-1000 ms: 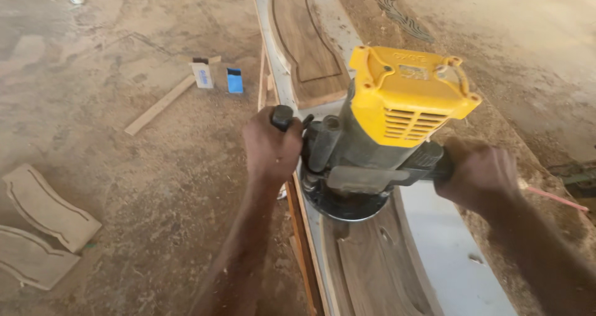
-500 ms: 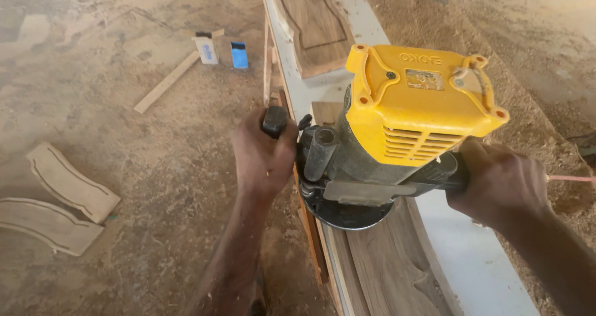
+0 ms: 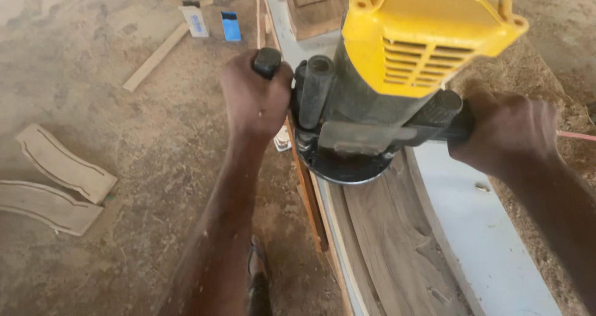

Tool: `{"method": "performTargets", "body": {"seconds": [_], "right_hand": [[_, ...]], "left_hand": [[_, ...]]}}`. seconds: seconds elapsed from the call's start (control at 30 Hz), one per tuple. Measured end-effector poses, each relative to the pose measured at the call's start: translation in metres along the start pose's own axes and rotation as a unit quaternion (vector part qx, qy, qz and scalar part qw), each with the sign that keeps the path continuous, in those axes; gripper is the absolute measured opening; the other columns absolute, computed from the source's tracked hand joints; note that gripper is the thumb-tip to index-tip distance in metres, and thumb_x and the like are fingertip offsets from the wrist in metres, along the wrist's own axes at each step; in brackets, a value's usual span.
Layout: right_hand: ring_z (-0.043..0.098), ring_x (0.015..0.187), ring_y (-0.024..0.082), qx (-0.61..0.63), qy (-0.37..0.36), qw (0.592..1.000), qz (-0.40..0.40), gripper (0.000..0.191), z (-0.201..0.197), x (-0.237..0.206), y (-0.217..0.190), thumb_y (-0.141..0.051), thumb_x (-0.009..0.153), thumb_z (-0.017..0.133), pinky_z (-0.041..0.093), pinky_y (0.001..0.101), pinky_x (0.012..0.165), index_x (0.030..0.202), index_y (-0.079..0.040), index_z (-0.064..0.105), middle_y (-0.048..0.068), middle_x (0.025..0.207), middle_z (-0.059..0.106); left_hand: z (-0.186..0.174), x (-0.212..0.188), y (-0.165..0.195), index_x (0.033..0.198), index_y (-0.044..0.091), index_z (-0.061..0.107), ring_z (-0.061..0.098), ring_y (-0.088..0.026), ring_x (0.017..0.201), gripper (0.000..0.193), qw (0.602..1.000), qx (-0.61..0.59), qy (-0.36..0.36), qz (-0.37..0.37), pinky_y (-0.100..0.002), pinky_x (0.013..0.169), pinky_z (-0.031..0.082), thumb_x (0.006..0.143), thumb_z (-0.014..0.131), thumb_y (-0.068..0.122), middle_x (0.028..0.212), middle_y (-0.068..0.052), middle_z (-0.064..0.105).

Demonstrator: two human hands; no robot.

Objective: The person uses a yellow electric router to carve a decorative pattern into a long wooden board. They guide the tool along the wood surface, creating a continuous carved design while sawdust accumulates around the work area.

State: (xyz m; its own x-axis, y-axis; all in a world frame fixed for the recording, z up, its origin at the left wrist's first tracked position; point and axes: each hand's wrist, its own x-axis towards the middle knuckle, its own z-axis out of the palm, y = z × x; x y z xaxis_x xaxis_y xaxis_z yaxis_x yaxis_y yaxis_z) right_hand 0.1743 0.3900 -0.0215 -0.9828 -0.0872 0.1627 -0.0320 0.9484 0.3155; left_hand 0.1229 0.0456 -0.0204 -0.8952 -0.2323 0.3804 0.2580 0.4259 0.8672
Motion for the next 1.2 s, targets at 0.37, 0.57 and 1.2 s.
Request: {"method": "performTargets", "body": {"seconds": [0.37, 0.57, 1.2], "right_hand": [[0.052, 0.042, 0.014, 0.038, 0.014, 0.999, -0.001, 0.011, -0.001, 0.005, 0.002, -0.022, 0.092, 0.066, 0.044, 0.0327, 0.037, 0.091, -0.012, 0.062, 0.003, 0.06, 0.058], [0.056, 0.043, 0.015, 0.06, 0.031, 0.998, -0.01, 0.015, -0.01, -0.023, -0.005, -0.02, 0.089, 0.066, 0.046, 0.0326, 0.038, 0.1, -0.01, 0.062, 0.002, 0.06, 0.061], [0.055, 0.046, 0.014, 0.095, 0.08, 0.988, -0.093, 0.01, 0.002, -0.035, 0.003, -0.017, 0.088, 0.065, 0.045, 0.0331, 0.044, 0.089, -0.008, 0.062, 0.005, 0.061, 0.059]], "left_hand": [[0.009, 0.012, -0.01, 0.071, 0.001, 0.065, 0.06, -0.021, 0.057, 0.014, 1.0, 0.005, -0.019, 0.02, -0.039, 0.059, 0.05, 0.079, 0.067, 0.012, 0.062, -0.011, 0.064], [-0.001, -0.017, -0.005, 0.071, 0.006, 0.064, 0.057, -0.017, 0.054, 0.013, 0.997, 0.048, -0.042, -0.035, -0.036, 0.054, 0.05, 0.083, 0.064, 0.011, 0.063, -0.005, 0.064], [-0.029, -0.059, 0.016, 0.073, 0.002, 0.063, 0.055, -0.016, 0.052, 0.015, 0.998, 0.025, 0.004, -0.056, -0.034, 0.051, 0.045, 0.08, 0.064, 0.015, 0.059, -0.005, 0.061]]}}
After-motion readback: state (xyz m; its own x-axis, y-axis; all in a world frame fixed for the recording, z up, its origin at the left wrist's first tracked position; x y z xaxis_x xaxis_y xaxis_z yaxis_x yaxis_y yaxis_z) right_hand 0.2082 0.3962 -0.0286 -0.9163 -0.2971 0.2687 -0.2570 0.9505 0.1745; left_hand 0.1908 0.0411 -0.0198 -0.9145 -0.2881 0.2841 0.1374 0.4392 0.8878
